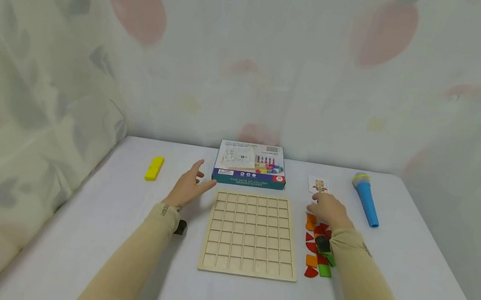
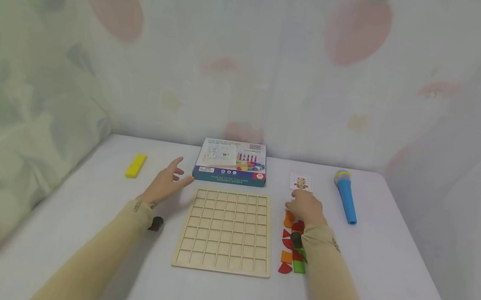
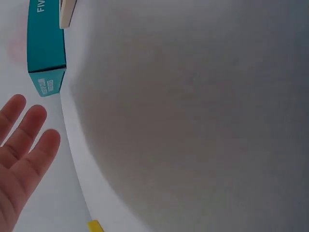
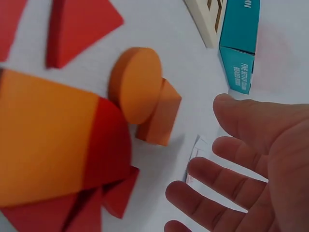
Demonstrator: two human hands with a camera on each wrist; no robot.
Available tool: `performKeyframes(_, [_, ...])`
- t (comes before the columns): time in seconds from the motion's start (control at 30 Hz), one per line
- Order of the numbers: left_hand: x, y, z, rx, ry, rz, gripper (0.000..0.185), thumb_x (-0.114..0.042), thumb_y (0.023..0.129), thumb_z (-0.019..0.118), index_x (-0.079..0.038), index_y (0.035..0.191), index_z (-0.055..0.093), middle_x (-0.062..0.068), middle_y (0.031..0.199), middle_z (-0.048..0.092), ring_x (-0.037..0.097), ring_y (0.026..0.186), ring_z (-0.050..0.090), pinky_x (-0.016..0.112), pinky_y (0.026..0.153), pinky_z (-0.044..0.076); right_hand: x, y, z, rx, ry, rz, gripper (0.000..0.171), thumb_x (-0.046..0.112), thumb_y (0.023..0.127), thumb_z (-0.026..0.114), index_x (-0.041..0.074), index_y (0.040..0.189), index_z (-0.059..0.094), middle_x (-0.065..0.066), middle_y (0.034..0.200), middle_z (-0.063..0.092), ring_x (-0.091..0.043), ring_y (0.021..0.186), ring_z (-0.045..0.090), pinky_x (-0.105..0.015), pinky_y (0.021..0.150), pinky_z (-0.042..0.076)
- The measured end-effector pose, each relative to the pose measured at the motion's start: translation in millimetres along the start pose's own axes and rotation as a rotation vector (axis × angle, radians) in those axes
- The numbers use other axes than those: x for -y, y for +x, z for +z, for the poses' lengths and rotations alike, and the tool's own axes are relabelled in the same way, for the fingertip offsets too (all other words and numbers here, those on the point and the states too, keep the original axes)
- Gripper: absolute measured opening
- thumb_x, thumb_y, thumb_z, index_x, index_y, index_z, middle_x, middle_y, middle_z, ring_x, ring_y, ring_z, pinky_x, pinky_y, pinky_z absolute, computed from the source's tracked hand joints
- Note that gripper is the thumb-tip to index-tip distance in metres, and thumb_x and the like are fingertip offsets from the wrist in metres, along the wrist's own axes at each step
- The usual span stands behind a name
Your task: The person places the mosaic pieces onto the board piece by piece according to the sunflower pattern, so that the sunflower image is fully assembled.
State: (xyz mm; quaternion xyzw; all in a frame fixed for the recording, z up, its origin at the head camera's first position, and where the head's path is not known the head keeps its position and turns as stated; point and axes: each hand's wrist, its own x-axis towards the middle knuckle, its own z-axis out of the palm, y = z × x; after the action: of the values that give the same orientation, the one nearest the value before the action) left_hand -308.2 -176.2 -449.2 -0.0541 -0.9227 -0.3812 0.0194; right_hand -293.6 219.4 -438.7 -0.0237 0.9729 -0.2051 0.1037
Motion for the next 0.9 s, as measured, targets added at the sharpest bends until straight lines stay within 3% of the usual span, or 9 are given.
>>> performKeyframes(0.27, [-5.2, -17.1, -1.1, -0.006, -0.174, -0.018, 0.094, -0.049, 0.079, 0.066, -0.021, 0.149, 0.01, 0.009, 0.099, 0.057, 0.023, 0.083, 0.052, 0.031, 0.074, 0.045, -6.3, -2.4, 10.8, 0.011, 0.033, 0.0, 0.047, 0.029, 0.087, 0.06, -0.001, 0.122, 0.055, -0.02, 0.114, 0.059, -0.028, 0.091, 0.055, -0.047, 0.086, 0.047])
performKeyframes(0.43, [-6.4, -34.6, -1.8, -0.014, -0.238, 0.036, 0.095, -0.039, 0.077, 0.072, -0.018, 0.149, 0.013, 0.009, 0.086, 0.056, 0.02, 0.073, 0.049, 0.028, 0.069, 0.042, -10.0, -3.9, 12.0, 0.017, 0.046, -0.009, 0.043, 0.027, 0.087, 0.06, 0.0, 0.12, 0.057, -0.019, 0.113, 0.06, -0.028, 0.092, 0.055, -0.048, 0.088, 0.045])
performKeyframes(0.57, [-6.0, -49.3, -3.3, -0.003, -0.262, 0.037, 0.095, -0.036, 0.076, 0.074, -0.02, 0.148, 0.015, 0.008, 0.082, 0.054, 0.019, 0.071, 0.047, 0.027, 0.067, 0.041, -9.1, -6.3, 12.0, 0.032, 0.035, -0.011, 0.04, 0.025, 0.087, 0.06, 0.001, 0.119, 0.06, -0.017, 0.112, 0.059, -0.027, 0.09, 0.053, -0.047, 0.088, 0.045])
performKeyframes(0.7, [-8.1, -61.3, -6.4, 0.053, -0.266, -0.011, 0.096, -0.036, 0.075, 0.075, -0.023, 0.148, 0.015, 0.007, 0.08, 0.053, 0.018, 0.067, 0.047, 0.026, 0.061, 0.041, -7.9, -7.9, 12.0, 0.032, 0.004, -0.029, 0.034, 0.021, 0.086, 0.061, 0.001, 0.113, 0.064, -0.017, 0.11, 0.059, -0.027, 0.088, 0.051, -0.046, 0.086, 0.046])
performKeyframes(0.9, [-4.1, -70.3, -3.7, 0.192, -0.266, -0.113, 0.098, -0.033, 0.073, 0.077, -0.032, 0.148, 0.013, 0.007, 0.075, 0.052, 0.017, 0.056, 0.047, 0.026, 0.053, 0.043, -7.3, -10.3, 12.1, 0.05, -0.008, -0.005, 0.029, 0.02, 0.086, 0.061, 0.001, 0.108, 0.065, -0.017, 0.107, 0.058, -0.028, 0.088, 0.05, -0.045, 0.084, 0.046])
